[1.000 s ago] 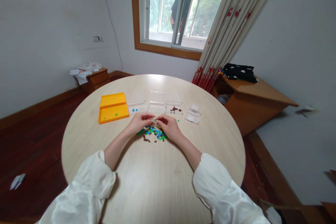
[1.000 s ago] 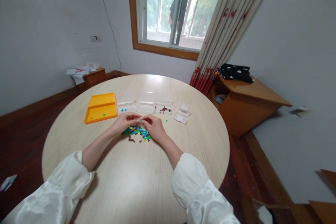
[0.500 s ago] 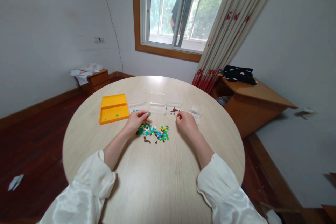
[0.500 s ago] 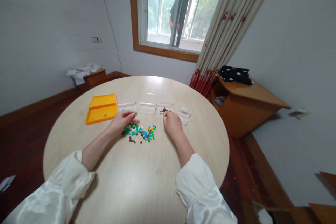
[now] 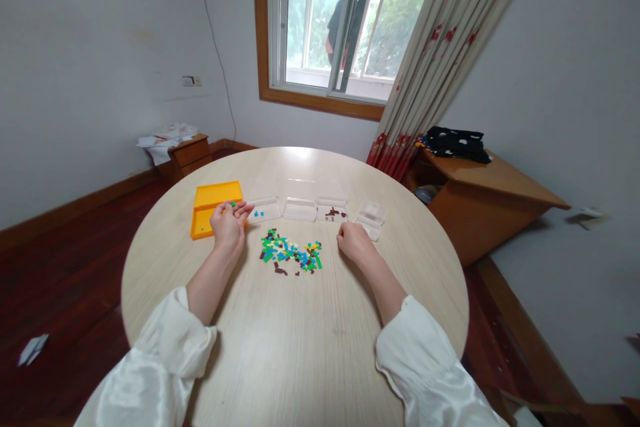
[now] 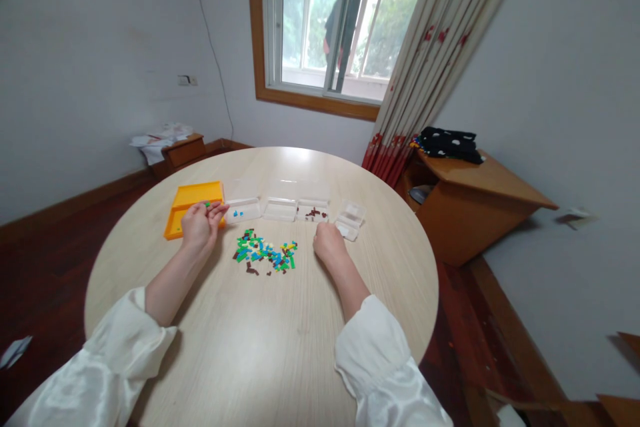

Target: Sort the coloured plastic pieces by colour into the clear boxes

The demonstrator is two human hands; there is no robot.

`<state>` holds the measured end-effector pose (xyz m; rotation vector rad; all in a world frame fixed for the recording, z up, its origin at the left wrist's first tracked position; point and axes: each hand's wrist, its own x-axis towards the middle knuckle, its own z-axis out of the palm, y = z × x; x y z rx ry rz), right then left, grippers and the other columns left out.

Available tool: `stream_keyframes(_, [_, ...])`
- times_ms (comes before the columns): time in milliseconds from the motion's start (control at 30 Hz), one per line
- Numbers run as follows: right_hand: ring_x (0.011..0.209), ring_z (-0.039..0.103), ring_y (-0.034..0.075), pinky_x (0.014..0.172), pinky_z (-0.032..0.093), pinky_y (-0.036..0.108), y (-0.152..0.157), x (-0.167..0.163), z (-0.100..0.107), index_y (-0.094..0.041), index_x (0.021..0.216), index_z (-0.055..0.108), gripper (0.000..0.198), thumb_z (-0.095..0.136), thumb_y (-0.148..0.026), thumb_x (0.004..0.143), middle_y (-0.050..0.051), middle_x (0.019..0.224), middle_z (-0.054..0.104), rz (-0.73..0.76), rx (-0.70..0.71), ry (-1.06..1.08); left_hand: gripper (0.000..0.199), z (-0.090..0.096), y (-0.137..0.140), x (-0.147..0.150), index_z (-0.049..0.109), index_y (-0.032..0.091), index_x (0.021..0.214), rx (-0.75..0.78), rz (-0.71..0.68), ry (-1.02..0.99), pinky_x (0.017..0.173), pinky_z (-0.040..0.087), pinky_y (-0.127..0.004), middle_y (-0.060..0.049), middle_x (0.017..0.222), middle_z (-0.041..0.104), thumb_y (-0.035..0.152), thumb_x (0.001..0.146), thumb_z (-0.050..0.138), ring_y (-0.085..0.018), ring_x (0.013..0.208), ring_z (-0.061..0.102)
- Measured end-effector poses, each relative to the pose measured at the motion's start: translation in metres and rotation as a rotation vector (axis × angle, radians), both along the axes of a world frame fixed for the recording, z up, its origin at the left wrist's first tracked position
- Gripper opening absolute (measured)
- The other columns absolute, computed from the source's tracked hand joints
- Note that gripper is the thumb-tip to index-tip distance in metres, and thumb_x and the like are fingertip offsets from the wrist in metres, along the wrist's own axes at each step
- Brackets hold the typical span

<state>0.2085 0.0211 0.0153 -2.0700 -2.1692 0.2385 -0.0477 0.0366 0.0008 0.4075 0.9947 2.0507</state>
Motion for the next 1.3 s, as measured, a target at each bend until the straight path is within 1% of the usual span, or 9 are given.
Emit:
stream_keyframes(200, [0.088, 0.063, 0.025, 0.068, 0.04, 0.027, -0.002, -0.002, -0.001, -0.008, 0.087, 0.066, 0.021, 0.046, -0.008, 0.08, 0.019, 0.093, 0.068, 0.019, 0.018, 0.001, 0.01, 0.005, 0.0, -0.014, 0.038, 0.02, 0.089, -0.017, 0.162, -0.008, 0.077, 0.052, -0.031, 0.002, 0.063, 0.057, 0.014, 0.09, 0.03, -0.009, 0.055, 0.061])
stream_keyframes(333, [0.085, 0.063, 0.024, 0.067, 0.039, 0.027, -0.001, -0.003, -0.004, -0.009, 0.085, 0.066, 0.021, 0.046, -0.009, 0.081, 0.018, 0.09, 0.068, 0.042, 0.052, 0.034, 0.017, 0.009, -0.002, -0.015, 0.037, 0.021, 0.097, -0.043, 0.156, -0.038, 0.077, 0.052, -0.031, 0.002, 0.064, 0.057, 0.01, 0.088, 0.029, -0.01, 0.057, 0.062])
stream_keyframes(433, [0.082, 0.061, 0.021, 0.068, 0.039, 0.027, 0.0, -0.005, -0.006, -0.01, 0.083, 0.065, 0.018, 0.047, -0.011, 0.081, 0.015, 0.085, 0.068, 0.083, 0.109, 0.101, 0.013, 0.009, -0.003, -0.012, 0.043, 0.019, 0.091, -0.054, 0.1, 0.001, 0.073, 0.052, -0.029, 0.002, 0.063, 0.058, 0.012, 0.086, 0.033, -0.009, 0.055, 0.061])
stream_keyframes(533, [0.077, 0.059, 0.018, 0.069, 0.039, 0.025, -0.001, -0.009, -0.007, -0.011, 0.084, 0.064, 0.017, 0.047, -0.011, 0.082, 0.01, 0.08, 0.066, 0.158, 0.19, 0.22, 0.007, 0.008, -0.005, -0.004, 0.05, 0.015, 0.078, -0.075, -0.052, 0.123, 0.063, 0.052, -0.024, 0.001, 0.061, 0.058, 0.015, 0.082, 0.045, -0.008, 0.052, 0.06])
stream_keyframes(633, [0.076, 0.057, 0.015, 0.071, 0.04, 0.025, -0.005, -0.017, -0.005, -0.013, 0.084, 0.063, 0.015, 0.048, -0.011, 0.083, 0.007, 0.08, 0.065, 0.288, 0.272, 0.358, 0.009, 0.004, -0.012, 0.014, 0.059, 0.012, 0.074, -0.09, -0.379, 0.317, 0.054, 0.049, -0.021, -0.002, 0.063, 0.061, 0.02, 0.074, 0.061, -0.01, 0.053, 0.061])
stream_keyframes(700, [0.076, 0.056, 0.015, 0.072, 0.041, 0.025, -0.009, -0.022, -0.004, -0.013, 0.085, 0.062, 0.013, 0.049, -0.012, 0.083, 0.006, 0.081, 0.064, 0.379, 0.314, 0.438, 0.016, 0.0, -0.018, 0.028, 0.062, 0.01, 0.073, -0.114, -0.593, 0.407, 0.055, 0.05, -0.023, -0.005, 0.065, 0.064, 0.025, 0.069, 0.067, -0.012, 0.053, 0.061])
stream_keyframes(833, [0.074, 0.055, 0.014, 0.071, 0.042, 0.025, -0.016, -0.03, -0.003, -0.015, 0.084, 0.061, 0.012, 0.05, -0.015, 0.084, 0.005, 0.08, 0.063, 0.5, 0.355, 0.531, 0.023, -0.006, -0.028, 0.046, 0.064, 0.011, 0.068, -0.144, -0.883, 0.51, 0.053, 0.05, -0.026, -0.006, 0.06, 0.064, 0.028, 0.061, 0.076, -0.016, 0.055, 0.062])
stream_keyframes(1100, [0.074, 0.056, 0.013, 0.071, 0.042, 0.024, -0.022, -0.036, -0.004, -0.015, 0.085, 0.062, 0.012, 0.05, -0.012, 0.084, 0.004, 0.08, 0.063, 0.607, 0.332, 0.566, 0.026, -0.001, -0.033, 0.047, 0.065, 0.012, 0.063, -0.119, -1.037, 0.554, 0.049, 0.047, -0.024, -0.006, 0.055, 0.063, 0.035, 0.058, 0.078, -0.018, 0.058, 0.063])
stream_keyframes(1300, [0.073, 0.056, 0.012, 0.07, 0.042, 0.023, -0.023, -0.038, -0.005, -0.015, 0.086, 0.063, 0.012, 0.052, -0.012, 0.083, 0.003, 0.079, 0.063, 0.611, 0.318, 0.566, 0.025, 0.0, -0.035, 0.049, 0.065, 0.013, 0.063, -0.105, -1.053, 0.558, 0.049, 0.047, -0.024, -0.004, 0.053, 0.063, 0.032, 0.057, 0.079, -0.015, 0.051, 0.06])
